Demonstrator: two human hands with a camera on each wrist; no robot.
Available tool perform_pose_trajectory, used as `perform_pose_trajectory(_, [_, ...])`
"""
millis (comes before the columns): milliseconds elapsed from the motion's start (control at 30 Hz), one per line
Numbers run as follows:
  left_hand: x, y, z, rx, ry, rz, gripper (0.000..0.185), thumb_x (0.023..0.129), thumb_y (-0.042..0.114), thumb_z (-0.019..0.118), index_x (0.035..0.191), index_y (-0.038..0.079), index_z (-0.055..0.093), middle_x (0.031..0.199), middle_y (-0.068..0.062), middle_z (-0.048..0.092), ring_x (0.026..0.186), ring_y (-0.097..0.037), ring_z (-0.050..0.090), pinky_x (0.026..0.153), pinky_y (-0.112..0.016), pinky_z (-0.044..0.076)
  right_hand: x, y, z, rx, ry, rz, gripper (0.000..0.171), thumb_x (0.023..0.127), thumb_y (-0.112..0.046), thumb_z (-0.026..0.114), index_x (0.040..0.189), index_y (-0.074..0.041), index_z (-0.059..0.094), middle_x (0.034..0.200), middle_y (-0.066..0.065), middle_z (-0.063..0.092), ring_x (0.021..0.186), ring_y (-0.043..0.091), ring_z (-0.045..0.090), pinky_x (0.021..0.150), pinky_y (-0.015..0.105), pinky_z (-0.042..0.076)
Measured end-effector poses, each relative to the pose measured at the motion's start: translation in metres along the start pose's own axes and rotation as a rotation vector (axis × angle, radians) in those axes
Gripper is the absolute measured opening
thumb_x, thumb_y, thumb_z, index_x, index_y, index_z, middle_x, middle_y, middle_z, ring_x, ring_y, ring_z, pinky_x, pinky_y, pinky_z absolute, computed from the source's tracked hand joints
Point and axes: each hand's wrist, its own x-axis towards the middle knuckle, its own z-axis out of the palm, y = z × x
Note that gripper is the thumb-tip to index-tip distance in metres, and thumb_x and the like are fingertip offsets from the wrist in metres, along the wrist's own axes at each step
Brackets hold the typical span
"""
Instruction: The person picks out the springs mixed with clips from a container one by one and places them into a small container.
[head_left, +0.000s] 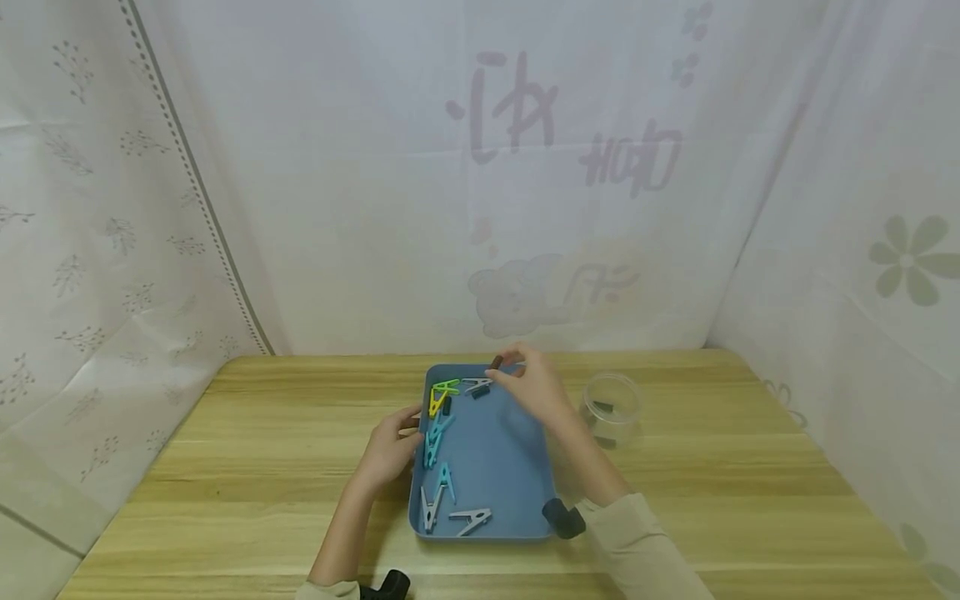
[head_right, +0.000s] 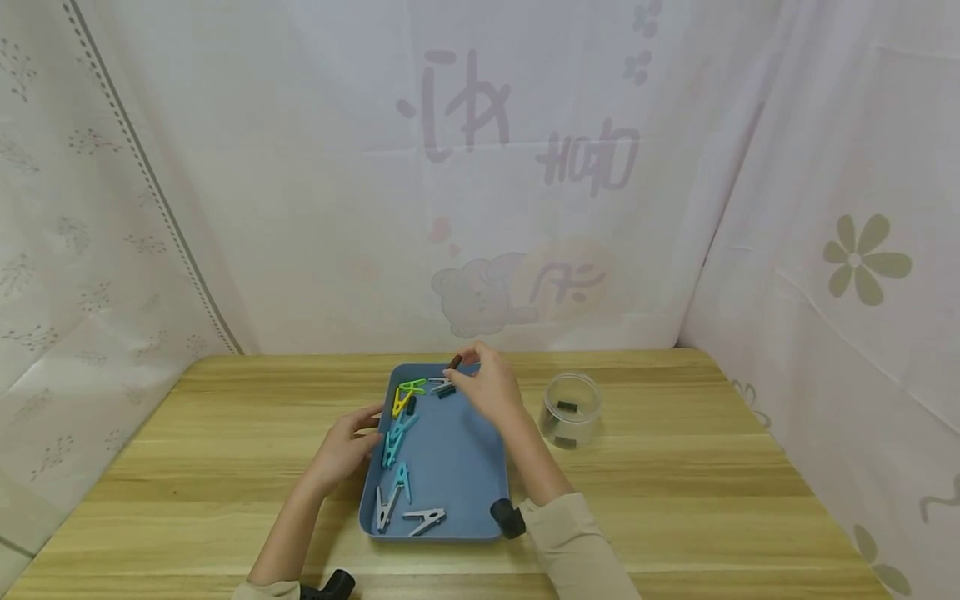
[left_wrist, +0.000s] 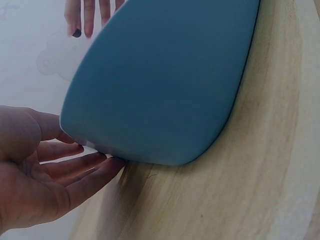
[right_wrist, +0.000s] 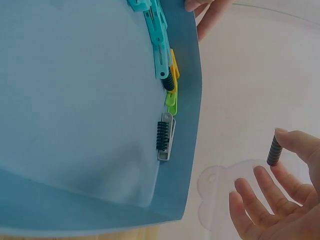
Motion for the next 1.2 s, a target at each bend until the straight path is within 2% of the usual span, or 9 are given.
perform_pose_trajectory(333, [0.000, 0.001, 0.001, -0.005, -0.012, -0.001, 0.051, 0.100, -0.002, 0.054, 0.150, -0.011, 0.048, 0.137, -0.037, 0.059, 0.111, -0.043, 0.068, 0.075, -0.041, 0.060, -0.004, 0.001, -0.006, 0.009, -0.001, 0.006, 0.031, 0.095, -0.019, 0.079, 0.120, -0.004, 0.071, 0.124, 0.017, 0.072, 0.093, 0.032, 0.068, 0.067, 0.032, 0.054])
perform_pose_trajectory(667, [0.000, 0.002, 0.001, -0.011, -0.007, -0.006, 0.052, 0.099, -0.001, 0.054, 0.150, -0.010, 0.049, 0.137, -0.036, 0.060, 0.103, -0.035, 0.067, 0.070, -0.038, 0.058, -0.006, 0.004, -0.010, 0.016, -0.011, 0.007, 0.034, 0.096, -0.019, 0.079, 0.124, -0.004, 0.069, 0.126, 0.017, 0.071, 0.099, 0.032, 0.068, 0.074, 0.036, 0.057])
perform_pose_trajectory(1200, [0.000, -0.001, 0.001, -0.011, -0.008, -0.009, 0.052, 0.100, -0.001, 0.053, 0.151, -0.010, 0.049, 0.137, -0.036, 0.059, 0.100, -0.033, 0.066, 0.070, -0.035, 0.057, -0.016, 0.008, -0.016, -0.015, 0.013, 0.011, 0.038, 0.096, -0.020, 0.079, 0.128, -0.004, 0.068, 0.126, 0.017, 0.071, 0.103, 0.033, 0.069, 0.078, 0.040, 0.060])
